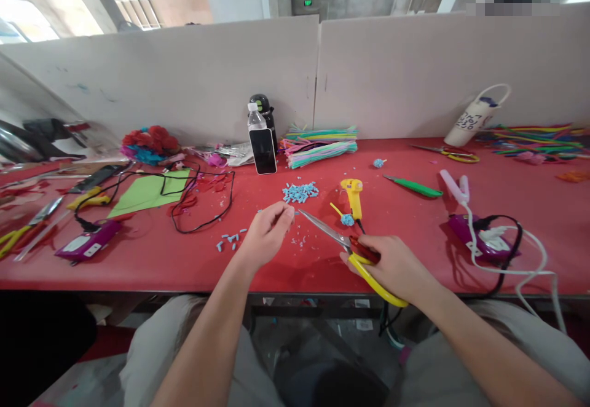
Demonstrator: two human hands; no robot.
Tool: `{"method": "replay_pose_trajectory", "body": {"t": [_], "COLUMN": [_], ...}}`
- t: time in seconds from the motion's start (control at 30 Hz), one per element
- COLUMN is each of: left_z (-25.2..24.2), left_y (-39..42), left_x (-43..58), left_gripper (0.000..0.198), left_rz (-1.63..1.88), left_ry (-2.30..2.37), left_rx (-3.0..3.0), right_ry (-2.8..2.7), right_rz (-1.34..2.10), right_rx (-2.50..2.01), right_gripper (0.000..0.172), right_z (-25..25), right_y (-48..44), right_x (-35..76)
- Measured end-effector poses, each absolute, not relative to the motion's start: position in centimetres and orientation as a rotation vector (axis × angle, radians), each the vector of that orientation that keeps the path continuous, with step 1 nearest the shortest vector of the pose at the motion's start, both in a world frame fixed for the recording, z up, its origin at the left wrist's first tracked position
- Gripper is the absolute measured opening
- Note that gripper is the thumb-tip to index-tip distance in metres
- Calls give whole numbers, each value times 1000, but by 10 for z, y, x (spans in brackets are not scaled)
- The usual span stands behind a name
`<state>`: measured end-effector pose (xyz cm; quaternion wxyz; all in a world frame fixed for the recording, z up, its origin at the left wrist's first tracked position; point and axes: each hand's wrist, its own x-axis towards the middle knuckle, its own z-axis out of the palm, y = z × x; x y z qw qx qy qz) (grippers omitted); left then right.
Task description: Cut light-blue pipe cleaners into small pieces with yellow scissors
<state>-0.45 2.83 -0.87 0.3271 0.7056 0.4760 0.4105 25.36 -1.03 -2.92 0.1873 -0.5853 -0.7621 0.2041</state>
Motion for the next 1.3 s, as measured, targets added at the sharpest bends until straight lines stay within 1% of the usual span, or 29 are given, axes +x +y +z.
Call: {"method": "replay_pose_trajectory", "body": {"t": [0.4, 0.97, 1.3], "left_z": [-8, -8, -8], "left_y": [28, 28, 28], "left_x": [-3, -6, -5], "left_gripper": [35, 32, 31], "left_rz": [1067, 1069, 1061], "left_ry": [1251, 1223, 1238], "left_rx": [1853, 1864, 1880], "right_ry": [-2172, -2138, -2143], "right_rz": [548, 609, 653], "right_rx": [-1629, -1612, -1625], "right_gripper": [38, 42, 42], "right_z": [-30, -29, -27], "right_y": [-9, -10, -9], "right_x": [254, 253, 253]}}
